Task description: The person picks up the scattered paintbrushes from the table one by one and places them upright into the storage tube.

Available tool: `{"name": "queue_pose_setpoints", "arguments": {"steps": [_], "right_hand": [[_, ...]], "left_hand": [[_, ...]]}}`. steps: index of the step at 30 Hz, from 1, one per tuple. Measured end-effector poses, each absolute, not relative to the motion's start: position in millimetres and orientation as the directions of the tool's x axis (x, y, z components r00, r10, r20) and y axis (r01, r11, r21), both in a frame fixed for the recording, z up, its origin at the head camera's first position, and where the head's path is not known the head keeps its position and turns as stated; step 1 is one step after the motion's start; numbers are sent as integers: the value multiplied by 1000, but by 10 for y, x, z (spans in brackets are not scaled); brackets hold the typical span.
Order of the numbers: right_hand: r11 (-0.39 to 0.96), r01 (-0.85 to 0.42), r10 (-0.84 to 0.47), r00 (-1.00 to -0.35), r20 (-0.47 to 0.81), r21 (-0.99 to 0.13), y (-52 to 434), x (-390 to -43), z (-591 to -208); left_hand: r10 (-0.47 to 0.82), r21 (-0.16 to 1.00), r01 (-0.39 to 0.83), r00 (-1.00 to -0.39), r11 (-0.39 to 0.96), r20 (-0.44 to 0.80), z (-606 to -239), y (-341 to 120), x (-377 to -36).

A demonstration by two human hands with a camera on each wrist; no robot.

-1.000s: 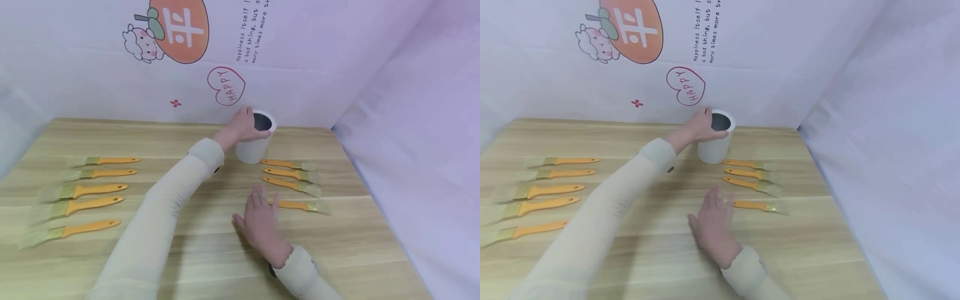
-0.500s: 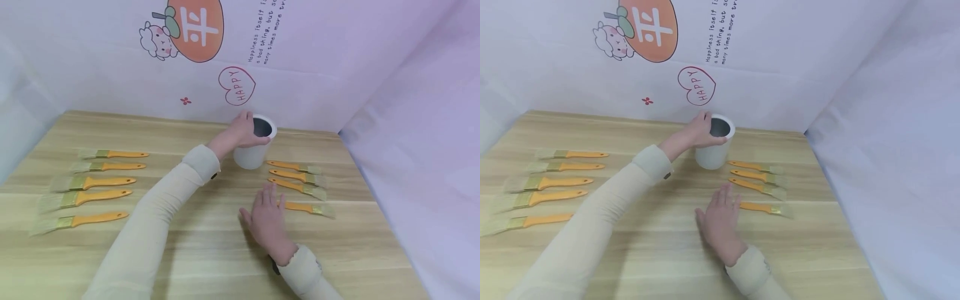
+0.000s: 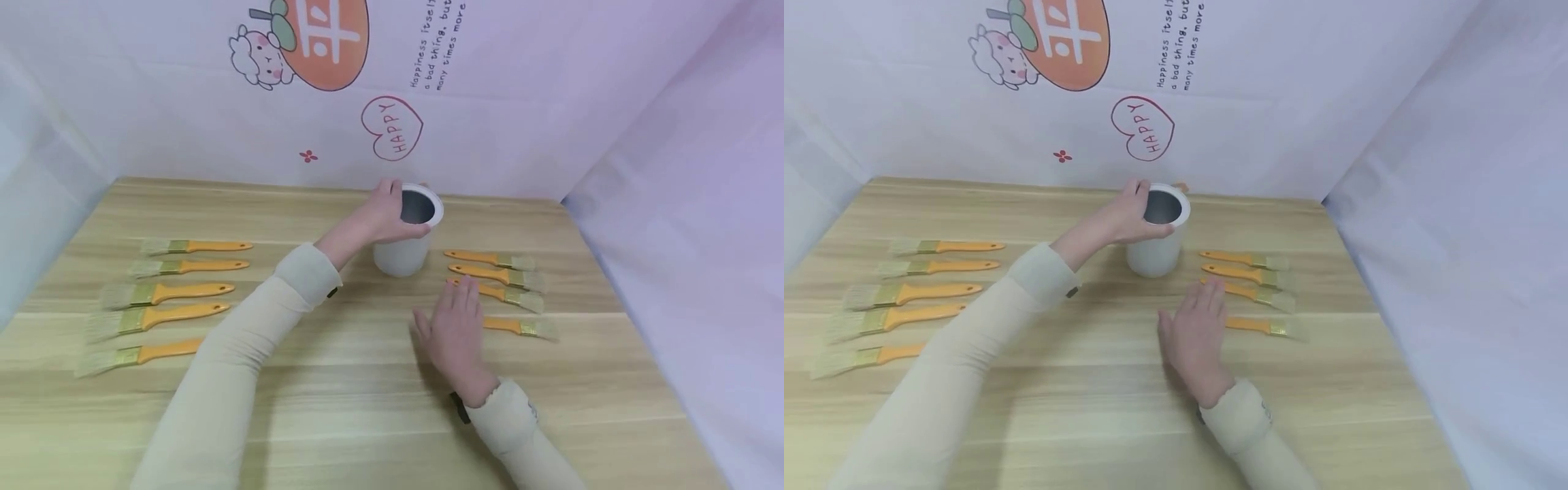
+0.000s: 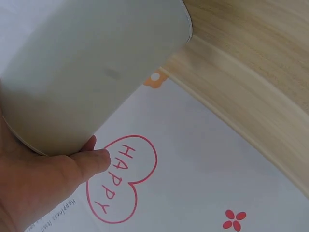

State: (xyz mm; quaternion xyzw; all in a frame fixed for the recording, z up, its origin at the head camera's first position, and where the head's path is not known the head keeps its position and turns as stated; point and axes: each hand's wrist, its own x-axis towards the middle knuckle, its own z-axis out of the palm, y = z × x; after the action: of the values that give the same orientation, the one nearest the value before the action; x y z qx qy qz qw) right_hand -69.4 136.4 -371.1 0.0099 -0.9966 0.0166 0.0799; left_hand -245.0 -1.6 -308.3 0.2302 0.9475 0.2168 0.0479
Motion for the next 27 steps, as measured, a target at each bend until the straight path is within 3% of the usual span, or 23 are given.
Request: {"name": "queue_pose_setpoints", "arguments": {"steps": [2,5,9,11,14,21,27], "right_hand": [[999,-39,-33,-983,179,-27,1416,-722,-3727],[991,-19,12,-971,238,-131,1549,-764,-3738],[932,82,184,-946,266,-353,1803,-856,-3696],[911,150,247,-945,215,-383,1937,-871,-3672],[906,219,282,-950,131,-362,2118,-860,-3663],[895,316,381,-909,171,-316,2613,-793,-3612],[918,372,356,-926,-128,-137,2955,-760,-3546]], "left_hand": [[458,424,415,-889,805,0,-3081,-28,-2423],[466,420,421,-885,804,-5,-3079,-8,-2399],[465,425,420,-885,802,-3,-3075,33,-2365],[462,423,415,-887,806,-9,-3074,64,-2337],[471,401,427,-882,810,-11,-3081,112,-2296],[512,420,462,-859,781,-7,-3102,188,-2224],[507,436,461,-862,773,13,-3129,116,-2164]]}}
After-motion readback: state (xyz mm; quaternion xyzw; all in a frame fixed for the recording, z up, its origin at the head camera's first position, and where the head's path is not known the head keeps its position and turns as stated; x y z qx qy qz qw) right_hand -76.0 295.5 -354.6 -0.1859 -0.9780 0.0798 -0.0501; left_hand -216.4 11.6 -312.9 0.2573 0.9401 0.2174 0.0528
